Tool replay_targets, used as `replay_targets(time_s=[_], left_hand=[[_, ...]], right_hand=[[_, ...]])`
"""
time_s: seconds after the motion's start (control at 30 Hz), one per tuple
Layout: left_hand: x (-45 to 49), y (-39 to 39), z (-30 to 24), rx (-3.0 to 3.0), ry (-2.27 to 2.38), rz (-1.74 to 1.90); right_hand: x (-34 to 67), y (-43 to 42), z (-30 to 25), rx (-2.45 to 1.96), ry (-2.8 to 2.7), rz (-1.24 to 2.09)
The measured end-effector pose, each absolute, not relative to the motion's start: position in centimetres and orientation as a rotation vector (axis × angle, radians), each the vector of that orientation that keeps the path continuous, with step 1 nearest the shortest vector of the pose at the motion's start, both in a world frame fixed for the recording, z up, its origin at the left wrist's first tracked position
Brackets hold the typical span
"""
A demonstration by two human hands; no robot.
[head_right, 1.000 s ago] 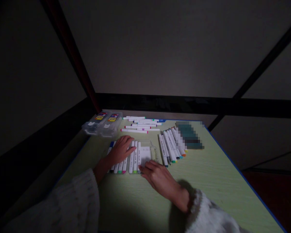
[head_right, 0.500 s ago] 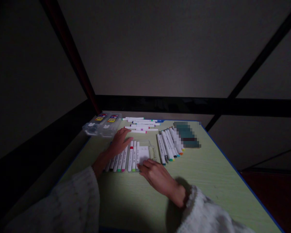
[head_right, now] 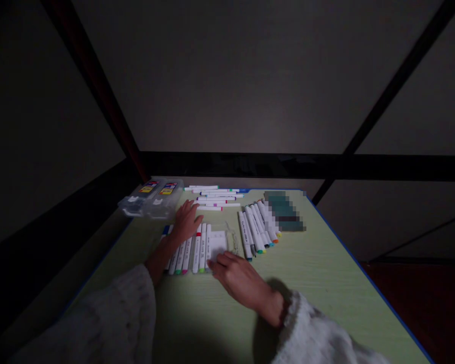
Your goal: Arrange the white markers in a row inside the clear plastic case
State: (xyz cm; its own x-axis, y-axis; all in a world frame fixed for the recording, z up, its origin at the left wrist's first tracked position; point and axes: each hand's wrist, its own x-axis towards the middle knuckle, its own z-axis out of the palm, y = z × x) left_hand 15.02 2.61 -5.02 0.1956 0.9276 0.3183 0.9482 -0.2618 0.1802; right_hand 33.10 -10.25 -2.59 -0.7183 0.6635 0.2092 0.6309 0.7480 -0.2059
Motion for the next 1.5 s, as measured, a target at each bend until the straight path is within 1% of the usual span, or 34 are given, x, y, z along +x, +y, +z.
replay_targets(time_s=[0.47,1.17,1.5], left_hand=[[15.0,2.4,-4.9,-2.433,-1.819,-0.539],[15.2,2.0,-4.2,-2.404,-1.842,-0.370],[15.3,1.6,-3.9,-2.419,-1.900,-0.401]], right_hand=[[33.2,-10.2,-2.9,-1.020,-2.676,0.240],[33.3,-10.2,-3.1,-1.011,-2.655,0.275],[33.3,-10.2,-3.0,-1.015,-2.636,0.307]])
